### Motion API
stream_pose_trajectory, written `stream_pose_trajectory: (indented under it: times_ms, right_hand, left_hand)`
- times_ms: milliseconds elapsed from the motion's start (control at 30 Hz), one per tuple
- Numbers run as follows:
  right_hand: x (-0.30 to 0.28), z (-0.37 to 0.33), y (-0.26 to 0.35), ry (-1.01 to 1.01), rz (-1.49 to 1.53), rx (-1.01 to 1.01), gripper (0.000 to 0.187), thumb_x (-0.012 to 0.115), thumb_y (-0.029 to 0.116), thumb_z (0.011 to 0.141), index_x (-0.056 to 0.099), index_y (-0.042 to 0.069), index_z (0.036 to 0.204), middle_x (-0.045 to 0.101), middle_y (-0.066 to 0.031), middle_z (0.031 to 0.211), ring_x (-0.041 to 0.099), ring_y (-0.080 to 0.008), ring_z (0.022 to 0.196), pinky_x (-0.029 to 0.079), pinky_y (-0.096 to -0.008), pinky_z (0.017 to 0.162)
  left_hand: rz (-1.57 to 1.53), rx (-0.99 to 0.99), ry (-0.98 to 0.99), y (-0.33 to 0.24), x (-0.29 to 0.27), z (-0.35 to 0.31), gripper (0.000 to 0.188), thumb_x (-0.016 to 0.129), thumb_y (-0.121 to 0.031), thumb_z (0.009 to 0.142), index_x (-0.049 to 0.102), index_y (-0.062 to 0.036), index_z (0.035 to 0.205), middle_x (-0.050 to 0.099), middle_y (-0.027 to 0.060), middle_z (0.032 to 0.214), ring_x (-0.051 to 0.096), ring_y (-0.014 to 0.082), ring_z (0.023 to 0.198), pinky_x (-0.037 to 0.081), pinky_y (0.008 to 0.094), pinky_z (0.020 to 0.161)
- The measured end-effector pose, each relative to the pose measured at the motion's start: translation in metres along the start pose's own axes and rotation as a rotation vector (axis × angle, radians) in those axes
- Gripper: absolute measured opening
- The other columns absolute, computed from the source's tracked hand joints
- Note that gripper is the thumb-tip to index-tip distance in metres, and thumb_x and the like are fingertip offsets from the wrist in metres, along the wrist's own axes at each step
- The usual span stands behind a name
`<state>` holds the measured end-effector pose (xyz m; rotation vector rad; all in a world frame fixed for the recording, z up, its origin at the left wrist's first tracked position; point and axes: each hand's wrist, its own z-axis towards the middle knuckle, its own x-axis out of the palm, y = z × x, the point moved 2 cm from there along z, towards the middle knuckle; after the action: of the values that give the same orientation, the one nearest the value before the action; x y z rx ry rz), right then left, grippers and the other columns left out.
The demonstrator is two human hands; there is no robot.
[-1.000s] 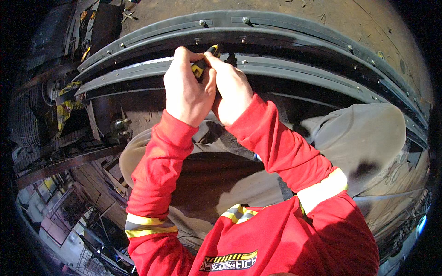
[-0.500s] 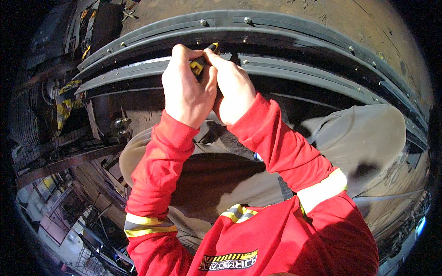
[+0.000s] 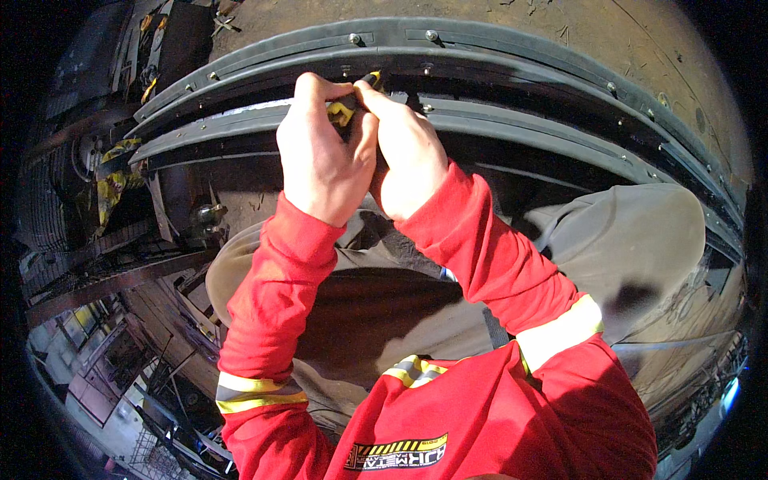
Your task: The person uses a yellow utility knife to scrape and remove old sealant or adhesive from the edge of a large, curved metal panel. The person works systematically along the seam, using the blade to lift and clear the material.
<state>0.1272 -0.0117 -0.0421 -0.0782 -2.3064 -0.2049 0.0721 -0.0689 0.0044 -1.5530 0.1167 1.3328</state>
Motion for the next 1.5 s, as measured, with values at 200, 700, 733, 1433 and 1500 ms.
stream_pose_trajectory:
  times_ms: [200,700,733,1433,1500]
  right_hand:
    - [0.003,-0.004,0.002,-0.01,-0.043,-0.039,0.023,0.051,0.027,0.099,0.064,0.008,0.105,0.067,-0.0065,0.1,0.062,-0.0172,0.092,0.05,-0.0322,0.082]
    - [0.009,-0.007,0.003,-0.005,-0.037,-0.043,0.022,0.053,0.027,0.098,0.064,0.008,0.101,0.067,-0.0072,0.096,0.062,-0.018,0.088,0.05,-0.0327,0.079]
    - [0.01,-0.01,0.004,-0.019,-0.045,-0.035,0.022,0.054,0.027,0.098,0.064,0.008,0.101,0.067,-0.0073,0.096,0.062,-0.0182,0.088,0.05,-0.0328,0.079]
    - [0.02,-0.015,0.005,-0.002,-0.022,-0.046,0.023,0.054,0.028,0.098,0.064,0.008,0.099,0.066,-0.0066,0.093,0.061,-0.0174,0.084,0.049,-0.0323,0.076]
    - [0.019,-0.013,0.005,0.002,-0.012,-0.046,0.023,0.054,0.028,0.098,0.064,0.007,0.1,0.066,-0.0066,0.094,0.062,-0.0171,0.085,0.049,-0.032,0.076]
  left_hand:
    - [-0.025,-0.025,-0.005,-0.002,-0.002,0.001,0.023,0.065,0.0,0.079,0.055,0.0012,0.1,0.06,0.0153,0.087,0.059,0.0219,0.081,0.048,0.0323,0.077]
    - [-0.02,0.0,-0.033,-0.008,-0.008,0.003,0.022,0.066,0.0,0.08,0.055,0.002,0.098,0.06,0.015,0.087,0.058,0.0204,0.081,0.047,0.0313,0.078]
    - [0.002,0.017,-0.043,-0.007,-0.008,0.003,0.023,0.067,-0.001,0.079,0.054,0.0015,0.098,0.061,0.0169,0.085,0.061,0.025,0.078,0.049,0.0329,0.075]
    - [0.008,0.092,-0.094,-0.008,-0.013,0.007,0.025,0.068,-0.004,0.079,0.052,0.0009,0.098,0.064,0.0207,0.082,0.067,0.0336,0.075,0.052,0.0355,0.07]
    - [-0.004,0.071,-0.084,-0.009,-0.013,0.008,0.025,0.069,-0.004,0.079,0.052,0.0009,0.098,0.064,0.0207,0.082,0.067,0.0335,0.075,0.052,0.0356,0.07]
